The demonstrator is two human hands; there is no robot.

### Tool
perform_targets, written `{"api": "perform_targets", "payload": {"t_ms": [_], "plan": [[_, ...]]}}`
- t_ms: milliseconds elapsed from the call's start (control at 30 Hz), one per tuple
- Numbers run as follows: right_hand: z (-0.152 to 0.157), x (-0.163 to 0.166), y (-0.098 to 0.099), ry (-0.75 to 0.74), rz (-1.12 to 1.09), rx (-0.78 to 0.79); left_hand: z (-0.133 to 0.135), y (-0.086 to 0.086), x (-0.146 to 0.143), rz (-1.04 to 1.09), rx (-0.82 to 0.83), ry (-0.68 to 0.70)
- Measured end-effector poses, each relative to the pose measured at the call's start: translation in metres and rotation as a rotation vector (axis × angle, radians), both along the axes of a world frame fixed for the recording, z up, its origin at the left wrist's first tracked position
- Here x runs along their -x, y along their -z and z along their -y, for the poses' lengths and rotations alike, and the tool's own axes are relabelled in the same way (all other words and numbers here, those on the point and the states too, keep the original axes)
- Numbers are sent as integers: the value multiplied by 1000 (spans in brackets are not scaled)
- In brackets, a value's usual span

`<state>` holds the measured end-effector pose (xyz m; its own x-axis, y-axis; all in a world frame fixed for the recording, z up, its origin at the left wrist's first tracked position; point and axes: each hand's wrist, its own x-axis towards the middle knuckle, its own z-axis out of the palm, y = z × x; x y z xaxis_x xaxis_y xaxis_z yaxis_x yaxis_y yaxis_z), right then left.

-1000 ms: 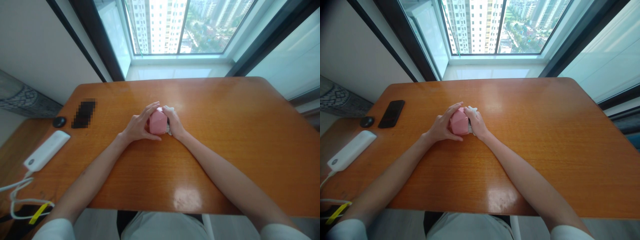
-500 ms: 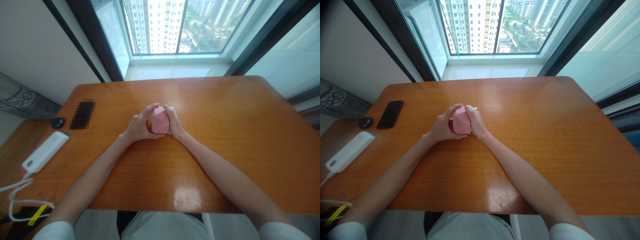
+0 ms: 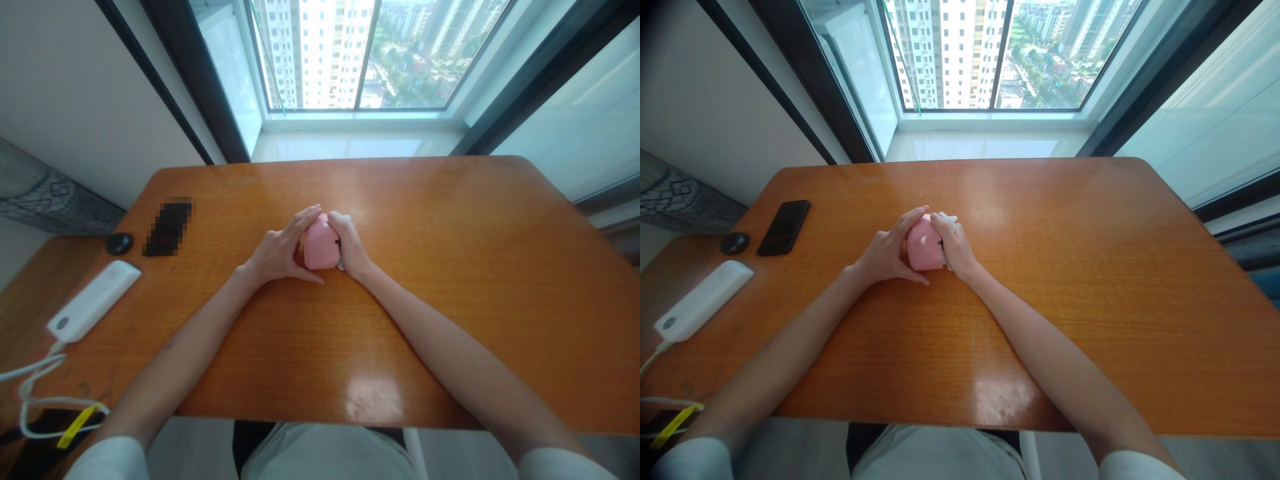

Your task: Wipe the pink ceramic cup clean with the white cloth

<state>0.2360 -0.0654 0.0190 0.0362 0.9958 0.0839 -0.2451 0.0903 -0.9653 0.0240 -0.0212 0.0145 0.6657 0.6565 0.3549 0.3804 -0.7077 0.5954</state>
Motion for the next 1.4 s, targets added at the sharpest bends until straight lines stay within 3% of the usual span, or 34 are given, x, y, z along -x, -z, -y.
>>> {"api": "perform_targets", "payload": {"t_ms": [100, 233, 467, 567, 700, 867, 1133, 1400], "plan": [[-2, -1, 4, -13, 3, 6, -1, -2, 5, -82, -106, -15], [-2, -2, 11, -15, 11, 56, 4, -5, 2, -36, -133, -59], [4, 0, 6, -2, 106, -37, 6, -1, -8, 57, 165, -86], [6, 0, 2, -1, 128, -71, 5, 0, -9, 55, 190, -77], [6, 0, 0, -15, 109, -68, 4, 3, -6, 52, 110, -68], [3, 0, -1, -17, 87, -66, 0, 7, 1, 59, -104, 34], [3, -1, -2, -28, 54, -60, 3, 1, 2, -79, -288, -3], [1, 1, 2, -1, 61, -35, 9, -4, -3, -31, -230, -99]]}}
